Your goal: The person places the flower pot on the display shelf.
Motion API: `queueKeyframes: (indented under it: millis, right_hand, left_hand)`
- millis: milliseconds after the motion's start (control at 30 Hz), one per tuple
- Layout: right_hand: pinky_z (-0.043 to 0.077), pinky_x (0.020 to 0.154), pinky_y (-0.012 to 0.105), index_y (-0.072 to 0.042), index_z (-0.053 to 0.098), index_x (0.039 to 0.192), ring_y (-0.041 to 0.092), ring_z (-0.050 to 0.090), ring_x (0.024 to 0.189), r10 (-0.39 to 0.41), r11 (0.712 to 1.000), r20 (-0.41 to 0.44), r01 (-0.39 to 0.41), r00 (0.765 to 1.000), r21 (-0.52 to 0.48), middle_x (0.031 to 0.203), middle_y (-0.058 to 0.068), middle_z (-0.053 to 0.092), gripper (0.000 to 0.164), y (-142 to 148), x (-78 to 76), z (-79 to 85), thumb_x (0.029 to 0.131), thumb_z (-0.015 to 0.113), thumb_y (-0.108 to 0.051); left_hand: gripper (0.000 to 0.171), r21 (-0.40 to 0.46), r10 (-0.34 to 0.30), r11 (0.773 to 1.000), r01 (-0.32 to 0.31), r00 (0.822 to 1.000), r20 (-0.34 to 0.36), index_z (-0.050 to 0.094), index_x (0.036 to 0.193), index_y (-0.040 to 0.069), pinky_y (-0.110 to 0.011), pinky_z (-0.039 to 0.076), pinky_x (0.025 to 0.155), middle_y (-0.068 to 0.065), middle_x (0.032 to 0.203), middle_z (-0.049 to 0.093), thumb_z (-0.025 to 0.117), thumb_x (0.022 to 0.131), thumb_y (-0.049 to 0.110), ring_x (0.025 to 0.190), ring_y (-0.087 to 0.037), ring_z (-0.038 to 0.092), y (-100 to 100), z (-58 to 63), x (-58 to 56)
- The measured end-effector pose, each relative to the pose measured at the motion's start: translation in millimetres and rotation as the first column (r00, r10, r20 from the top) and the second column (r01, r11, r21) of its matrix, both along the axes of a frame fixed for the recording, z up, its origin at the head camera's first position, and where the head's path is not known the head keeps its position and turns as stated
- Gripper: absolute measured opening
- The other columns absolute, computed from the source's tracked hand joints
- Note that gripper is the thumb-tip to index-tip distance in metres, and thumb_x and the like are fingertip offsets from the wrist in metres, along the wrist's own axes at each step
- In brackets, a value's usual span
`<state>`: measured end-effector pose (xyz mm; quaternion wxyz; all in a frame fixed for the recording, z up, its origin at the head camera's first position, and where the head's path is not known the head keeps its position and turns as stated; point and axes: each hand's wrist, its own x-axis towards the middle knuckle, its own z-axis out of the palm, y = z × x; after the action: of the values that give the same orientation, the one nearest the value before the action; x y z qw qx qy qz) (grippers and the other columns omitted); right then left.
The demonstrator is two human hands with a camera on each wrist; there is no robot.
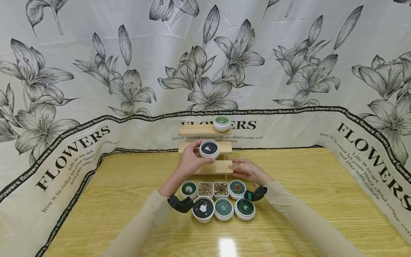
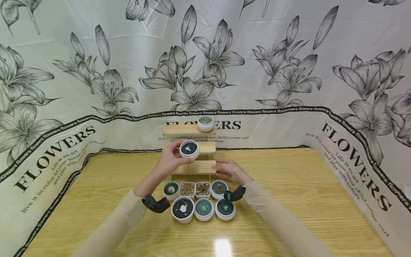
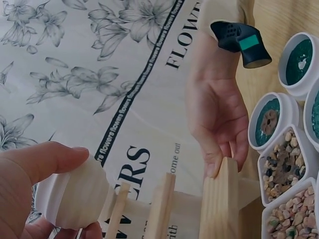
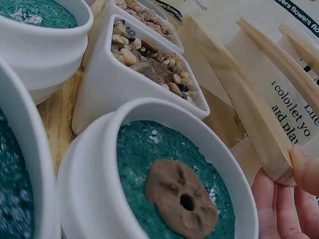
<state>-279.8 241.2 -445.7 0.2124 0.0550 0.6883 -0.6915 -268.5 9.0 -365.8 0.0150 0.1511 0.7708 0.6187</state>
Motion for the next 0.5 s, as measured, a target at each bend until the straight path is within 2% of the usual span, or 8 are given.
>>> queueKeyframes:
  millis: [233, 500]
  right_hand:
    - [0.056, 0.079, 0.020, 0.010, 0.025, 0.146, 0.004, 0.062, 0.081, -0.005, 1.000, -0.006, 0.005, 1.000, -0.001, 0.104, 0.005, 0.058, 0.060, -0.3, -0.1, -0.4, 0.095, 0.053, -0.004]
    - [0.056, 0.078, 0.019, 0.010, 0.024, 0.147, 0.003, 0.062, 0.079, -0.006, 1.000, -0.007, 0.006, 1.000, -0.009, 0.105, 0.005, 0.057, 0.059, -0.1, 1.7, -0.3, 0.096, 0.051, -0.003]
  left_hand:
    - [0.071, -0.018, -0.005, 1.000, 0.004, 1.000, -0.024, 0.053, 0.130, 0.000, -0.029, 0.054, 0.085, -0.017, 0.120, 0.060, 0.083, 0.066, 0.002, 0.101, -0.026, 0.060, -0.2, 7.0, -9.4]
    - [0.075, 0.017, 0.037, 0.999, -0.037, 0.999, 0.032, 0.049, 0.135, 0.001, -0.032, 0.053, 0.091, -0.017, 0.125, 0.058, 0.081, 0.067, 0.001, 0.107, -0.027, 0.060, 4.1, 9.1, -21.9]
